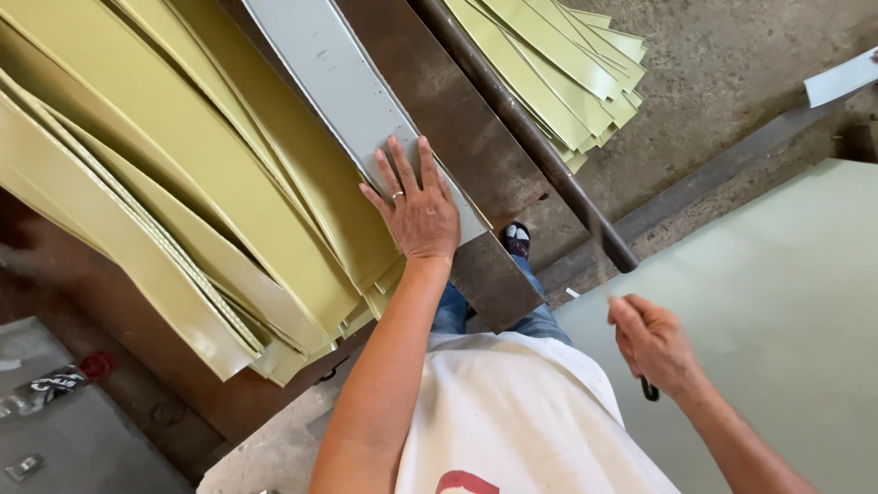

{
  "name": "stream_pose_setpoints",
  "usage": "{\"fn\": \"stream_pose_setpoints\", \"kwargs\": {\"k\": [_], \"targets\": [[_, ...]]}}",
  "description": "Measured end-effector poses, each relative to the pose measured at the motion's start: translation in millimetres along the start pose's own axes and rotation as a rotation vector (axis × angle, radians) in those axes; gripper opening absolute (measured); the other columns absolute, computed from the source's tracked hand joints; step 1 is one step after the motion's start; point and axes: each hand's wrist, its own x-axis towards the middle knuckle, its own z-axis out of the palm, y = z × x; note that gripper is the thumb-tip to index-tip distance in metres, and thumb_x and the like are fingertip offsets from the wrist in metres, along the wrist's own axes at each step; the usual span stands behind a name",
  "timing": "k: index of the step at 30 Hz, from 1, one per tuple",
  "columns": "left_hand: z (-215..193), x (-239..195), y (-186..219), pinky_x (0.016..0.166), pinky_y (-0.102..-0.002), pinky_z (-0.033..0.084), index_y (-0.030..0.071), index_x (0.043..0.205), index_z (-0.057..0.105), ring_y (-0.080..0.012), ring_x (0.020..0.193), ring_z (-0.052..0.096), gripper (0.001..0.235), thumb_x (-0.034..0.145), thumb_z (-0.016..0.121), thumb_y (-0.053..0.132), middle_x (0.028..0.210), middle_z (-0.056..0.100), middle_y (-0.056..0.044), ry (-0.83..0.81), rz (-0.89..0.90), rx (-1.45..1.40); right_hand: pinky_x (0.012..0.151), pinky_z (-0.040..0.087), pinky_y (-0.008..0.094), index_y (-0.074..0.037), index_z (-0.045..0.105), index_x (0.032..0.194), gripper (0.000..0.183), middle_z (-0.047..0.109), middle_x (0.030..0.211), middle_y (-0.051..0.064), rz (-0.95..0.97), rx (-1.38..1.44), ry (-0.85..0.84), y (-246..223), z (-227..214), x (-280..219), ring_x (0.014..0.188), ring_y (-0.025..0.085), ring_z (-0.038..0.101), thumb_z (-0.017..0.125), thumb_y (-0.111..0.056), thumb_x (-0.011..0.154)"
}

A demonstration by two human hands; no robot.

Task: Marking lines on curved metal strips using a scribing tool and a metal guide for fabrication.

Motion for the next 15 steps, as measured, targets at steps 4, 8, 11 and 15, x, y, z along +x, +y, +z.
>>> {"fn": "stream_pose_setpoints", "kwargs": {"k": [4, 8, 11, 15], "targets": [[2.9, 2.7, -0.4, 0.126, -0.066, 0.003, 0.028, 0.165, 0.030, -0.0335, 0.161, 0.011, 0.059, 0.109, 0.045, 0.034, 0.174, 0.015, -0.010, -0.004, -0.008, 0.015, 0.032, 0.031, 0.030, -0.006, 0.059, 0.089, 0.030, 0.045, 0.047, 0.000, -0.035, -0.050, -0.018, 43.9, 16.9, 26.1, 0.035, 0.010, 0.041, 0.054, -0.033, 0.100], [2.9, 7.4, -0.1, 0.126, -0.065, 0.002, 0.027, 0.165, 0.028, -0.0331, 0.161, 0.009, 0.059, 0.109, 0.045, 0.035, 0.173, 0.013, -0.009, 0.017, -0.005, 0.009, 0.040, 0.037, 0.027, -0.005, 0.062, 0.089, 0.035, 0.049, 0.054, -0.004, -0.338, -0.298, -0.116, 20.1, 12.5, 30.0, 0.045, 0.006, 0.042, 0.056, -0.034, 0.108], [6.1, 6.0, 0.2, 0.126, -0.064, 0.001, 0.023, 0.166, 0.026, -0.0317, 0.161, 0.008, 0.061, 0.109, 0.044, 0.035, 0.174, 0.013, -0.008, -0.011, -0.011, 0.018, 0.032, 0.030, 0.030, -0.002, 0.059, 0.089, 0.037, 0.042, 0.048, -0.001, -0.082, -0.076, -0.074, 32.9, 21.0, 37.2, 0.036, 0.009, 0.038, 0.053, -0.035, 0.105], [15.0, 4.8, -3.0, 0.127, -0.063, 0.001, 0.013, 0.166, 0.023, -0.0297, 0.162, 0.007, 0.063, 0.111, 0.043, 0.035, 0.174, 0.012, -0.008, 0.024, -0.002, 0.015, 0.044, 0.041, 0.025, 0.000, 0.063, 0.084, 0.043, 0.048, 0.056, -0.003, -0.323, -0.479, -0.220, 45.3, 26.4, 46.4, 0.051, 0.006, 0.043, 0.060, -0.036, 0.108]]}}
